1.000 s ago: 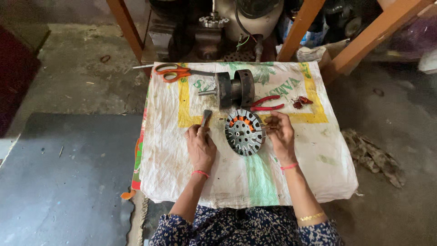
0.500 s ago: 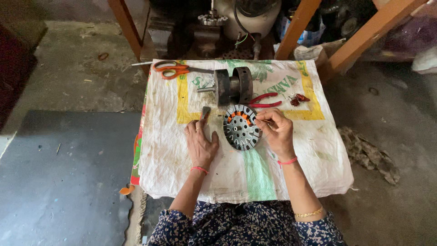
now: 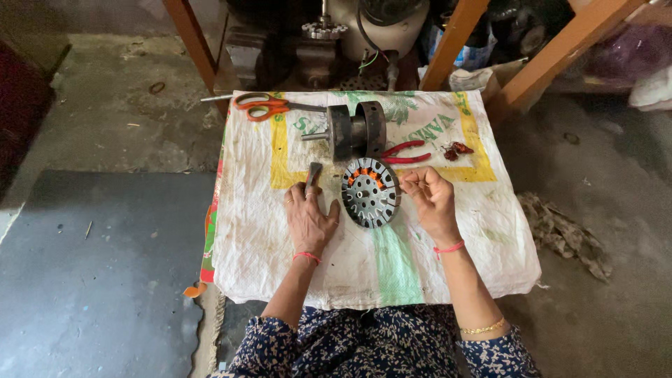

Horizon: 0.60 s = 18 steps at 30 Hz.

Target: The person disassembles a motor component, removes a rotor, and uses pliers to adjust copper windings on the rotor. They then handle a separate cylindrical coil and manipulate its wires.

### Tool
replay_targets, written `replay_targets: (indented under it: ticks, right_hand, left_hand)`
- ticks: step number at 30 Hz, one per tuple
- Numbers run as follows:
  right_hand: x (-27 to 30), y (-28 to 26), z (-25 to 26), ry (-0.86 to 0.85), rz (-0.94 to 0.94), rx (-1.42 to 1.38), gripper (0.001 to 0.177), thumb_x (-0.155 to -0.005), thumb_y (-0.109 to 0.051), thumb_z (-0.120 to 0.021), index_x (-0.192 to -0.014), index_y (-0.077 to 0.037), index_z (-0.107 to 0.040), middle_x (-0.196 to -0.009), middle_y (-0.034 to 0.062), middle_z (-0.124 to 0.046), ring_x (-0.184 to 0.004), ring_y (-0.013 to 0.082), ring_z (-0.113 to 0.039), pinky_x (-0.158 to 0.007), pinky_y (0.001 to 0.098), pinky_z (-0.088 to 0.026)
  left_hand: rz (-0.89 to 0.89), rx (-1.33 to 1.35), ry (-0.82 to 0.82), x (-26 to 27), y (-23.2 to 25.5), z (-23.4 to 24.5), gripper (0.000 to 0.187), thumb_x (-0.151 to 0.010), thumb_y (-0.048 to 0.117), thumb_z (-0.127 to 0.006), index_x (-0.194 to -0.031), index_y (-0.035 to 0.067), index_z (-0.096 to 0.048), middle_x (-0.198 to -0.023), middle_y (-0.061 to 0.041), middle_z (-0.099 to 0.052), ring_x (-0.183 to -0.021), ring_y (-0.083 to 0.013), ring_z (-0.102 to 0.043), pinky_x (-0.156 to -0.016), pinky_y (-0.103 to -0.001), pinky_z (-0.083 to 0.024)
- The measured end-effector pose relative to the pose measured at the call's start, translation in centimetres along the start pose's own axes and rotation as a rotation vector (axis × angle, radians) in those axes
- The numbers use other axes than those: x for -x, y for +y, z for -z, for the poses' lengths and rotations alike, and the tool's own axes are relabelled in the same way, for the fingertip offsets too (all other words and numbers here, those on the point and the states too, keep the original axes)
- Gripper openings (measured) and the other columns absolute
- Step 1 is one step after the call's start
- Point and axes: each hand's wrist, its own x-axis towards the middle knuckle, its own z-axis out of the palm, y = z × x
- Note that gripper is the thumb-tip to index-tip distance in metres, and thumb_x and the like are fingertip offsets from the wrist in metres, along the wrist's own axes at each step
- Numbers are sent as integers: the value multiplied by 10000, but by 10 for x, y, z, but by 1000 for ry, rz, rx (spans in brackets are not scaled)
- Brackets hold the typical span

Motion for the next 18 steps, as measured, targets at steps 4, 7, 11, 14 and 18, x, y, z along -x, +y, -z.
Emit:
replay_targets:
  ticks: [4, 7, 11, 14, 18]
  right_hand:
    - [-7, 6, 4, 40, -76, -60, 43, -1018, -53, -647, -1018, -18, -621, -997, 70, -721, -882, 106, -670, -843, 280, -574]
    - [-16, 4, 3, 64, -111, -37, 63, -1028, -65, -637, -998, -16, -611, -944, 69, -726, -822, 110, -668, -787, 283, -576]
    - [-27, -5, 1, 88, -119, -52, 79, -1020, -81, -618, -966, -28, -597, -872, 60, -719, -759, 116, -692, -745, 283, -598]
    - [-35, -16, 3, 92, -80, 35, 96, -1049, -89, -620, -985, -26, -586, -885, 69, -710, -765, 107, -664, -731, 263, -565]
    - [-35, -28, 1, 25, -21, -4, 113, -1065, -101, -625, -999, -18, -586, -902, 78, -706, -786, 112, -653, -729, 258, -546]
  left_hand:
    - [-4, 4, 8, -1, 0, 0, 432, -768, 300, -782, -1079, 26, -663, -1250, -223, -543, -1230, -426, -472, -1052, -494, -400]
    - [3, 7, -5, -2, 1, 1, 411, -773, 292, -773, -1070, 28, -668, -1242, -219, -544, -1225, -423, -474, -1050, -492, -402]
    - [32, 1, -29, -3, 2, 1, 374, -783, 278, -764, -1041, 25, -669, -1233, -212, -544, -1220, -411, -480, -1048, -484, -405]
    - [19, 4, -12, -2, 3, 2, 370, -769, 267, -771, -1023, 18, -670, -1234, -219, -542, -1217, -413, -478, -1050, -482, -403]
    - [14, 2, -4, -2, 4, 3, 361, -768, 263, -772, -1015, 19, -672, -1228, -217, -544, -1215, -417, -479, -1053, -485, -401]
